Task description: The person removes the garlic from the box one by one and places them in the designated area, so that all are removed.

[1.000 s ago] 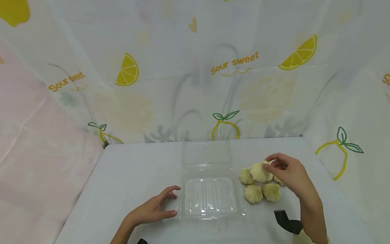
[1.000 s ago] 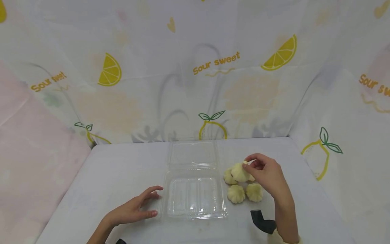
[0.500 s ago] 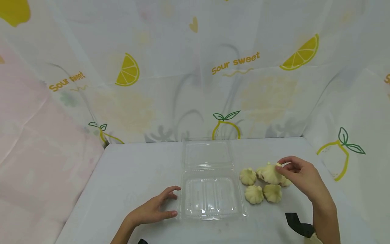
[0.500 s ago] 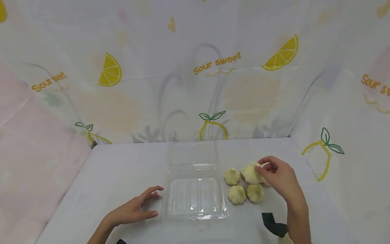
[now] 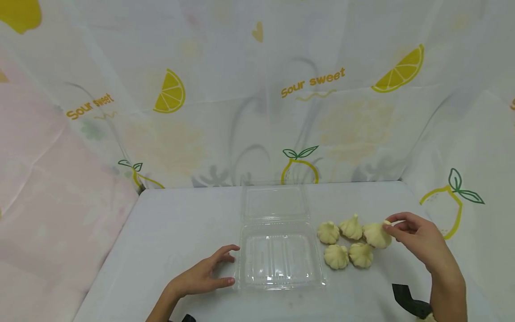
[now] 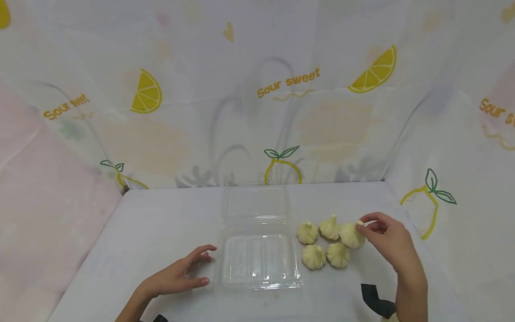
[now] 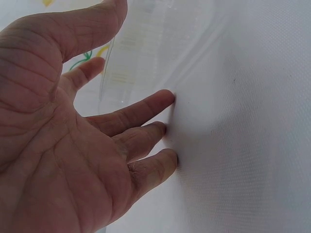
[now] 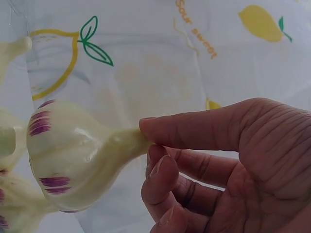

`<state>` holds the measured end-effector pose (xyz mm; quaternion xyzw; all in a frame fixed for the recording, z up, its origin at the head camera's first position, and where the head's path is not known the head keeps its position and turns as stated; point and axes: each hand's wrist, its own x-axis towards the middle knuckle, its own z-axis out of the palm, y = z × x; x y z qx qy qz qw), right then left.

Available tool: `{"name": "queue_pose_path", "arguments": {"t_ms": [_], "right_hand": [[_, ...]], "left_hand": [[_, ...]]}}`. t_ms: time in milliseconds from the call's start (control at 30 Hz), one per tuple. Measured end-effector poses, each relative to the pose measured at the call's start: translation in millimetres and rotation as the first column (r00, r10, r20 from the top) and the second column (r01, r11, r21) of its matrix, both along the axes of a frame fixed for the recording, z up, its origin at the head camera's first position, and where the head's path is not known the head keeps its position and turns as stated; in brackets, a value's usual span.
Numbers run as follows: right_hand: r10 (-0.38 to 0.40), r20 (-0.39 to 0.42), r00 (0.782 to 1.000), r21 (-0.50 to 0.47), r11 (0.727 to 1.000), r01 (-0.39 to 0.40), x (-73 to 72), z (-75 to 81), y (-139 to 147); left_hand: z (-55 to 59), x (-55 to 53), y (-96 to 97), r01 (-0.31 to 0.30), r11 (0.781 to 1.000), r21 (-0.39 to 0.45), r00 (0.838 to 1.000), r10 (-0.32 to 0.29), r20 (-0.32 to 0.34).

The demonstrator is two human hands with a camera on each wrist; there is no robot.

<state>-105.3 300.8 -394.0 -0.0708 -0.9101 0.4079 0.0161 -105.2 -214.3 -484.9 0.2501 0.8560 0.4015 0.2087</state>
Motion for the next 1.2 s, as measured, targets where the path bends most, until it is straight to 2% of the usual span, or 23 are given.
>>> {"name": "queue_pose_path", "arguments": {"t_ms": [467, 867, 1200], "right_hand": [[-0.048, 0.128, 0.991, 0.021, 0.999, 0.045, 5.8, -10.6, 20], [-0.063, 0.219, 0.974, -0.026, 0.997, 0.071, 3.4, -22.2, 29], [-0.069, 0.268, 0.961, -0.025, 0.997, 0.078, -0.9, -33.8, 32]], "left_hand": [[1.8, 1.0, 2.0, -0.008, 1.0, -0.009, 1.0, 0.008, -0.005], [3.3, 1.3, 2.9, -0.005, 1.0, -0.008, 1.0, 0.005, 0.012], [4.4, 1.6, 3.1, -0.003, 1.0, -0.002, 1.0, 0.003, 0.015]]}}
